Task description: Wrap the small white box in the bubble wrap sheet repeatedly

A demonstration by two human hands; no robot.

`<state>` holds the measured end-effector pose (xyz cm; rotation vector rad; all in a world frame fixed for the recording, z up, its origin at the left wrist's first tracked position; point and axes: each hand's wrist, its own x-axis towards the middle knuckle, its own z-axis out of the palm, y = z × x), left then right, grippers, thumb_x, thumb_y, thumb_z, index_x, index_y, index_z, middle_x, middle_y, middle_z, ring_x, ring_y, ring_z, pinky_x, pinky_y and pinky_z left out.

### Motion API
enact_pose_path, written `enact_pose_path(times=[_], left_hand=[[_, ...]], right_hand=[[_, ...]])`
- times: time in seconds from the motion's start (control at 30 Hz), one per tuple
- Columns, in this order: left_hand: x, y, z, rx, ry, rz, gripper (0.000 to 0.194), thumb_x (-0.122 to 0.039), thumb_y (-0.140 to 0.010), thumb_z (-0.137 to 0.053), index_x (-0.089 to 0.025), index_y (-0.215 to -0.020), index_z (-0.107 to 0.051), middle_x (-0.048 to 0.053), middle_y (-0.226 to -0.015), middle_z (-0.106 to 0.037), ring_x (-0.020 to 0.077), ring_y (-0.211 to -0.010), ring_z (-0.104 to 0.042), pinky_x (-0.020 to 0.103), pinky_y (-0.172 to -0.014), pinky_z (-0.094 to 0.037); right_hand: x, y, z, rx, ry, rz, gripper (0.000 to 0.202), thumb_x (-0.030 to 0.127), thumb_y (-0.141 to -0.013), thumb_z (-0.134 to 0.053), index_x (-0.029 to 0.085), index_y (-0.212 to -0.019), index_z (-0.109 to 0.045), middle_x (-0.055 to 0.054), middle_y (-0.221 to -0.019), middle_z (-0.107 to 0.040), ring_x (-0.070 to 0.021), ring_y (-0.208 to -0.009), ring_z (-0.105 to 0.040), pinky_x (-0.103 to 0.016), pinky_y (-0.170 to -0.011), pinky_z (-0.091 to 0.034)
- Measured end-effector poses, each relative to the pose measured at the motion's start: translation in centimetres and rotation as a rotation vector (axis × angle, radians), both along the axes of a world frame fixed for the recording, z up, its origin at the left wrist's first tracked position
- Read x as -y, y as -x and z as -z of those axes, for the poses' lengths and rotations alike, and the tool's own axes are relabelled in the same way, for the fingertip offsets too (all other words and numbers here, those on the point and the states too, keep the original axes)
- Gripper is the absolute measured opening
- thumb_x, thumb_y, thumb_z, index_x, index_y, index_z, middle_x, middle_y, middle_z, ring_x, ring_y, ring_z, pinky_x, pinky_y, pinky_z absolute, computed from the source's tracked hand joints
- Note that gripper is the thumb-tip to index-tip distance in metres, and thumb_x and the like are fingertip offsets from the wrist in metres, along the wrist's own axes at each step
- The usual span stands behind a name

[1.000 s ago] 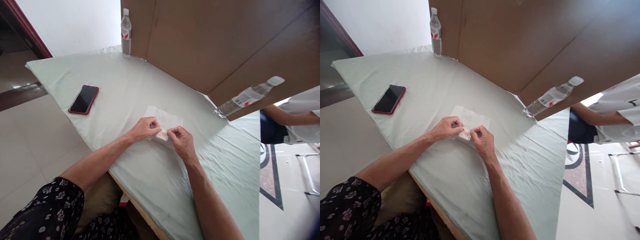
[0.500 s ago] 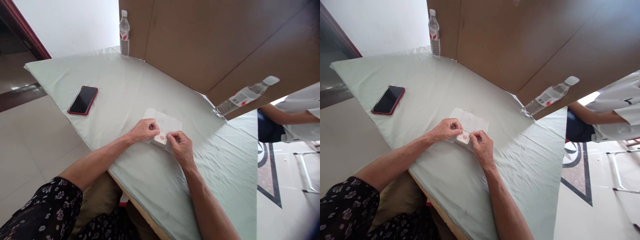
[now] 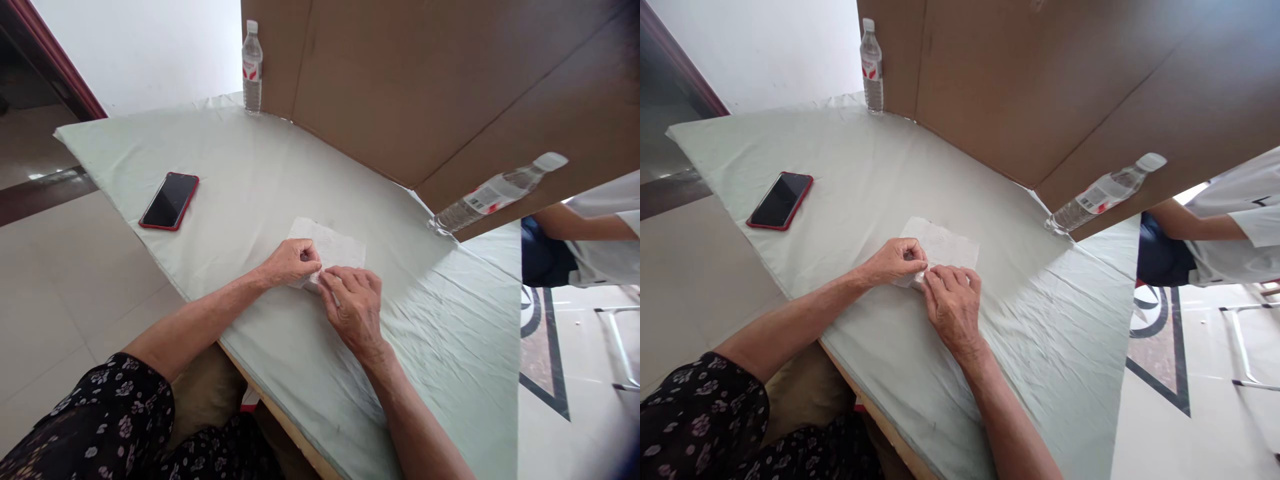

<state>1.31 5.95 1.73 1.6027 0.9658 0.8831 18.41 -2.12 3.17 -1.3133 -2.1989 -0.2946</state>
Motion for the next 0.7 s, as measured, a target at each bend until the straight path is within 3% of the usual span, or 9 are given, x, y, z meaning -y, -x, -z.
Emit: enact_pose_path(times=[0.13, 0.27, 0.33, 0.5, 0.6, 0.7], left_hand=[[0.0, 0.6, -0.7, -0.061, 0.009, 0.01, 0.014, -0.029, -0.073, -0.065, -0.017, -0.073, -0.06, 0.001, -0.075, -0.064, 0.0133, -0.072, -0.058, 0.026, -0.069, -0.045], [0.2, 2.0, -1.8, -0.157, 0.068, 0.068, 0.039, -0.033, -0.074, -0.067, -0.018, -0.109, -0.061, 0.002, -0.093, -0.066, 0.0153, -0.08, -0.061, 0.026, -0.069, -0.046], [0.5, 2.6, -2.0, -0.228, 0.088, 0.081, 0.046, -0.028, -0.074, -0.064, -0.018, -0.118, -0.057, -0.001, -0.085, -0.063, 0.0137, -0.07, -0.057, 0.025, -0.062, -0.043], [1.1, 3.3, -1.5, -0.4, 0.004, -0.104, 0.037, -0.027, -0.077, -0.058, -0.017, -0.113, -0.058, -0.005, -0.068, -0.055, 0.0141, -0.063, -0.053, 0.025, -0.059, -0.039], [1.1, 4.0, -1.6, -0.563, -0.06, -0.245, 0.042, -0.035, -0.077, -0.064, -0.017, -0.115, -0.059, 0.001, -0.085, -0.064, 0.0172, -0.076, -0.06, 0.027, -0.068, -0.043], [1.2, 5.0, -2.0, -0.622, 0.005, -0.299, 0.052, -0.043, -0.073, -0.069, -0.016, -0.117, -0.059, 0.007, -0.096, -0.068, 0.0208, -0.083, -0.065, 0.028, -0.069, -0.046]], right_hand=[[0.0, 0.4, 0.0, 0.083, 0.07, 0.009, 0.018, 0.023, -0.099, -0.052, 0.023, -0.107, -0.067, -0.006, -0.105, -0.075, -0.0205, -0.095, -0.062, -0.039, -0.099, -0.031], [-0.1, 0.4, 0.1, 0.127, 0.067, 0.034, 0.021, 0.022, -0.099, -0.049, 0.025, -0.112, -0.065, -0.004, -0.103, -0.073, -0.0203, -0.092, -0.058, -0.038, -0.094, -0.03], [-0.1, 0.5, 0.1, 0.145, 0.064, 0.039, 0.021, 0.022, -0.1, -0.048, 0.026, -0.114, -0.064, -0.004, -0.102, -0.072, -0.0202, -0.092, -0.056, -0.037, -0.091, -0.029], [-0.1, 0.7, 0.2, 0.198, 0.043, 0.053, 0.024, 0.018, -0.1, -0.046, 0.026, -0.115, -0.064, -0.004, -0.101, -0.069, -0.0202, -0.09, -0.054, -0.037, -0.089, -0.028], [-0.1, 0.8, 0.1, 0.24, 0.04, 0.058, 0.028, 0.015, -0.098, -0.047, 0.027, -0.117, -0.063, -0.004, -0.101, -0.068, -0.0211, -0.09, -0.052, -0.038, -0.089, -0.027], [-0.2, 0.9, -0.1, 0.273, 0.044, 0.047, 0.026, 0.014, -0.096, -0.048, 0.026, -0.114, -0.063, -0.005, -0.101, -0.068, -0.0214, -0.09, -0.051, -0.039, -0.089, -0.027]])
